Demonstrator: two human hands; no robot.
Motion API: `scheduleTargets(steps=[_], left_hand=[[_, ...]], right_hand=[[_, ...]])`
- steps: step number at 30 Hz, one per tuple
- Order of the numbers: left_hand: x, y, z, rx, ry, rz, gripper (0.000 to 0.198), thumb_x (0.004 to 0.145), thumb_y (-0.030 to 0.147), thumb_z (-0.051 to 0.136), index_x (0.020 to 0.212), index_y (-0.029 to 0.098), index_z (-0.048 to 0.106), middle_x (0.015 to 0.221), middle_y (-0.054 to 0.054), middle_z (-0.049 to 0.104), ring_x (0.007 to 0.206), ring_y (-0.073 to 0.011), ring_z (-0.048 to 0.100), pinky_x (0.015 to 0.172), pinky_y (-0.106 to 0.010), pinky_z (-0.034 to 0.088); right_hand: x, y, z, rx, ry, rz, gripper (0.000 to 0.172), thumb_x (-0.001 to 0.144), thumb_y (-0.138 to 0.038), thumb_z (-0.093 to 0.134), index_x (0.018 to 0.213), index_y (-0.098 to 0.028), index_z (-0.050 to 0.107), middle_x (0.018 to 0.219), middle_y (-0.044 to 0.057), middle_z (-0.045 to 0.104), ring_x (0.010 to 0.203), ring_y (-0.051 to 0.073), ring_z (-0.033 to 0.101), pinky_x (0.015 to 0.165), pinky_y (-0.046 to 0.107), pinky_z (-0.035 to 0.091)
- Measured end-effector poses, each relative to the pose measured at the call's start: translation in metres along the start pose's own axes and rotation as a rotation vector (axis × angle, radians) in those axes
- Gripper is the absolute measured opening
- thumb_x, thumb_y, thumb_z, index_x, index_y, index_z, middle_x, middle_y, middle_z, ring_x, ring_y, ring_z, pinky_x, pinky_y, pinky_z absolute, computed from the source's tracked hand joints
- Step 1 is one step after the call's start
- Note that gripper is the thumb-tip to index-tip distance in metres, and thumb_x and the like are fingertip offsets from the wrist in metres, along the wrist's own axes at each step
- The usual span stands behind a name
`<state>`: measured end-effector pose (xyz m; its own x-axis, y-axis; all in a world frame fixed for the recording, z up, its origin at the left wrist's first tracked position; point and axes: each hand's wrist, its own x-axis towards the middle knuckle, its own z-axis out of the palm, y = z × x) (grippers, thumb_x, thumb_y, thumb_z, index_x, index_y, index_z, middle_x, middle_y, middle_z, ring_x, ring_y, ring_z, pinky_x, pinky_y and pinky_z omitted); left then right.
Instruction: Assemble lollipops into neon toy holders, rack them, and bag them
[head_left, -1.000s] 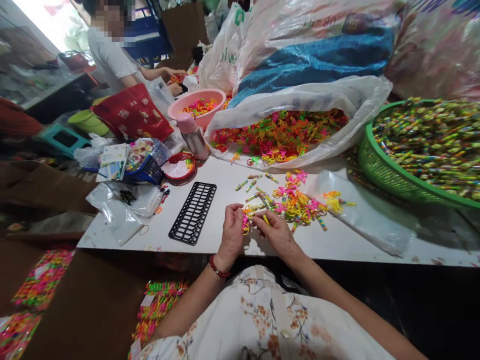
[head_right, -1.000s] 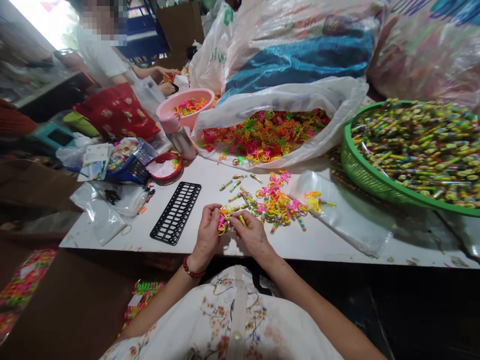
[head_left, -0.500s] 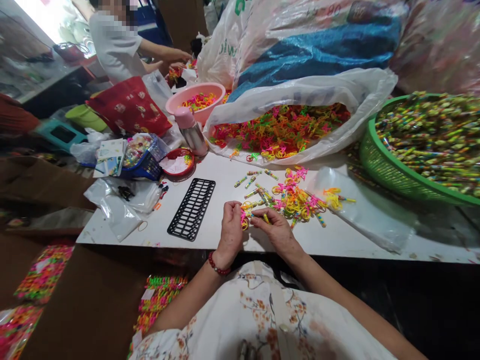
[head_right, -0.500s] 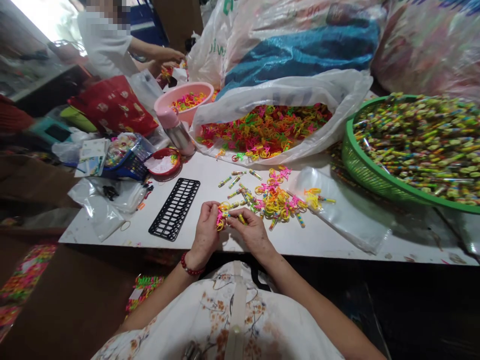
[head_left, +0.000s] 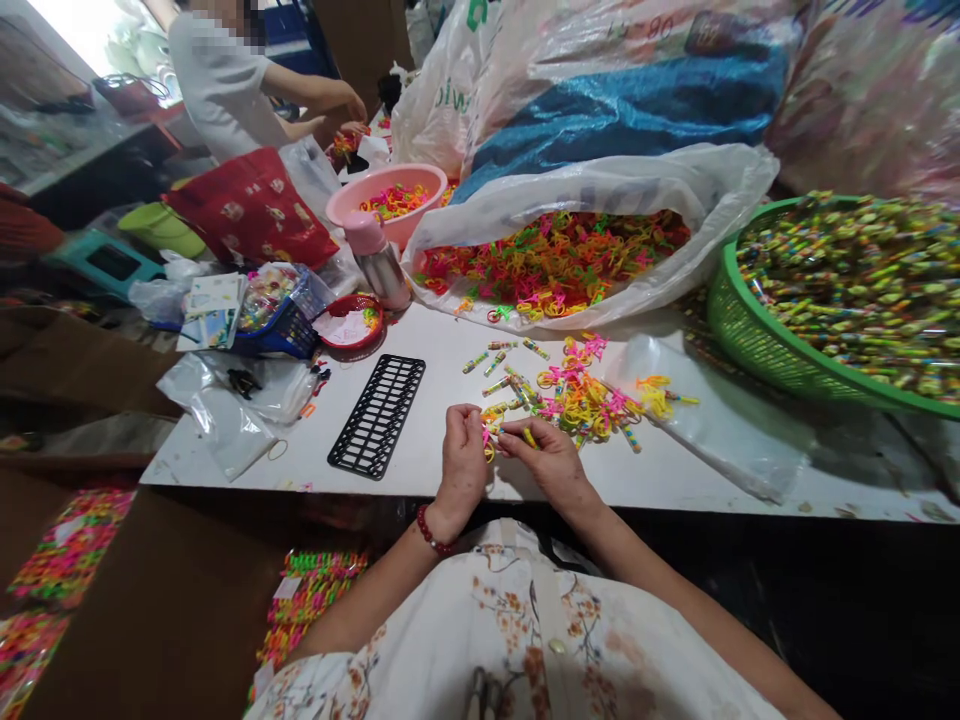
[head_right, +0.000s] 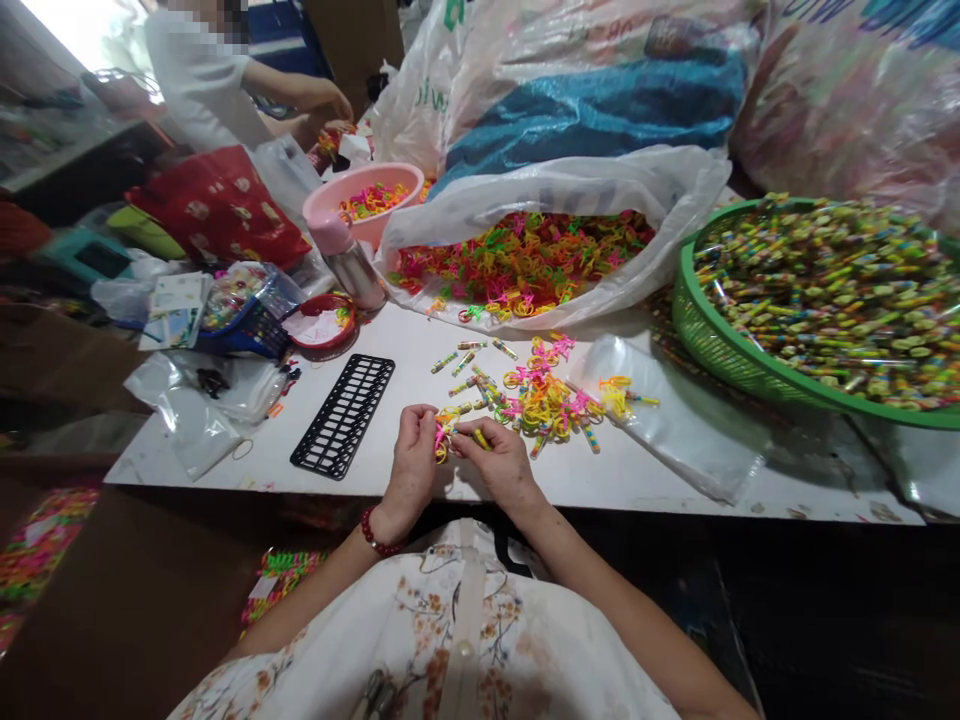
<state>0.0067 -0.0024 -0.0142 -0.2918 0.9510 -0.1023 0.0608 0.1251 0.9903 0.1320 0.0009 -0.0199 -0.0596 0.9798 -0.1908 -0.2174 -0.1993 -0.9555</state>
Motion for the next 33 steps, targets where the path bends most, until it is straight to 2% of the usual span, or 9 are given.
scheduleTargets(steps=[3,10,14,17,20,22,27,30,33], left_hand=[[0.003,-0.003,0.000,-0.071,-0.022,-0.068,0.016,0.093,0.037,0.051,0.096,0.021,0.051,0.085,0.000,0.054,0.075,-0.0144,0.051,0.068,-0.025,0.042],[0.002,-0.011,0.006,-0.070,0.004,-0.033,0.020,0.092,0.041,0.053,0.095,0.021,0.052,0.084,0.000,0.053,0.072,-0.0142,0.051,0.063,-0.024,0.042],[0.009,-0.008,0.017,-0.046,-0.145,-0.079,0.026,0.092,0.047,0.051,0.099,0.022,0.051,0.080,0.001,0.054,0.068,-0.0139,0.050,0.064,-0.025,0.041],[0.033,-0.002,0.018,0.105,-0.200,0.056,0.024,0.097,0.044,0.041,0.100,0.022,0.052,0.085,-0.002,0.056,0.076,-0.0157,0.052,0.073,-0.028,0.043],[0.070,0.000,0.013,0.385,-0.040,0.253,0.013,0.092,0.029,0.051,0.101,0.020,0.053,0.097,-0.006,0.055,0.094,-0.0200,0.053,0.090,-0.035,0.041],[0.095,-0.003,0.009,0.575,0.008,0.333,0.019,0.084,0.020,0.058,0.103,0.018,0.053,0.103,-0.008,0.053,0.104,-0.0238,0.050,0.099,-0.041,0.037],[0.126,-0.013,0.015,0.657,-0.049,0.295,0.006,0.083,0.013,0.054,0.084,0.018,0.054,0.095,-0.009,0.051,0.104,-0.0267,0.047,0.100,-0.044,0.034],[0.127,-0.010,0.020,0.597,-0.035,0.285,0.011,0.085,0.012,0.052,0.077,0.020,0.051,0.088,-0.007,0.049,0.098,-0.0252,0.048,0.098,-0.042,0.035],[0.119,0.003,0.022,0.491,0.030,0.330,0.013,0.087,0.016,0.051,0.075,0.022,0.051,0.084,-0.006,0.049,0.091,-0.0235,0.050,0.092,-0.038,0.040]], right_hand=[[-0.002,0.001,-0.003,-0.141,-0.031,-0.111,0.019,0.070,-0.037,0.080,0.082,-0.023,0.075,0.074,0.001,0.071,0.070,0.018,0.064,0.071,0.032,0.052],[-0.011,-0.003,-0.004,-0.479,-0.140,-0.381,0.010,0.086,-0.026,0.064,0.083,-0.025,0.074,0.078,0.003,0.069,0.075,0.018,0.064,0.072,0.031,0.049],[-0.008,-0.008,-0.028,-0.593,-0.139,-0.459,0.014,0.089,-0.027,0.061,0.093,-0.025,0.074,0.083,0.004,0.071,0.079,0.020,0.066,0.073,0.032,0.051],[0.000,-0.023,-0.066,-0.737,0.016,-0.551,0.024,0.091,-0.029,0.057,0.109,-0.026,0.072,0.101,0.007,0.073,0.091,0.023,0.067,0.084,0.039,0.053],[0.010,-0.044,-0.100,-1.047,0.291,-0.689,0.031,0.091,-0.027,0.055,0.118,-0.024,0.070,0.125,0.012,0.065,0.109,0.030,0.059,0.099,0.052,0.045],[0.015,-0.054,-0.106,-1.197,0.370,-0.770,0.035,0.089,-0.022,0.055,0.122,-0.023,0.068,0.133,0.013,0.061,0.116,0.033,0.053,0.103,0.055,0.041],[0.027,-0.057,-0.067,-1.292,0.099,-0.810,0.040,0.085,-0.011,0.052,0.121,-0.018,0.066,0.128,0.013,0.063,0.116,0.030,0.052,0.100,0.045,0.044],[0.047,-0.056,-0.036,-1.319,-0.085,-0.610,0.033,0.088,-0.011,0.049,0.114,-0.018,0.067,0.109,0.012,0.069,0.100,0.025,0.059,0.089,0.036,0.047],[0.077,-0.061,-0.014,-1.388,-0.135,-0.371,0.023,0.090,-0.015,0.050,0.101,-0.019,0.069,0.095,0.011,0.072,0.088,0.022,0.064,0.078,0.031,0.047]])
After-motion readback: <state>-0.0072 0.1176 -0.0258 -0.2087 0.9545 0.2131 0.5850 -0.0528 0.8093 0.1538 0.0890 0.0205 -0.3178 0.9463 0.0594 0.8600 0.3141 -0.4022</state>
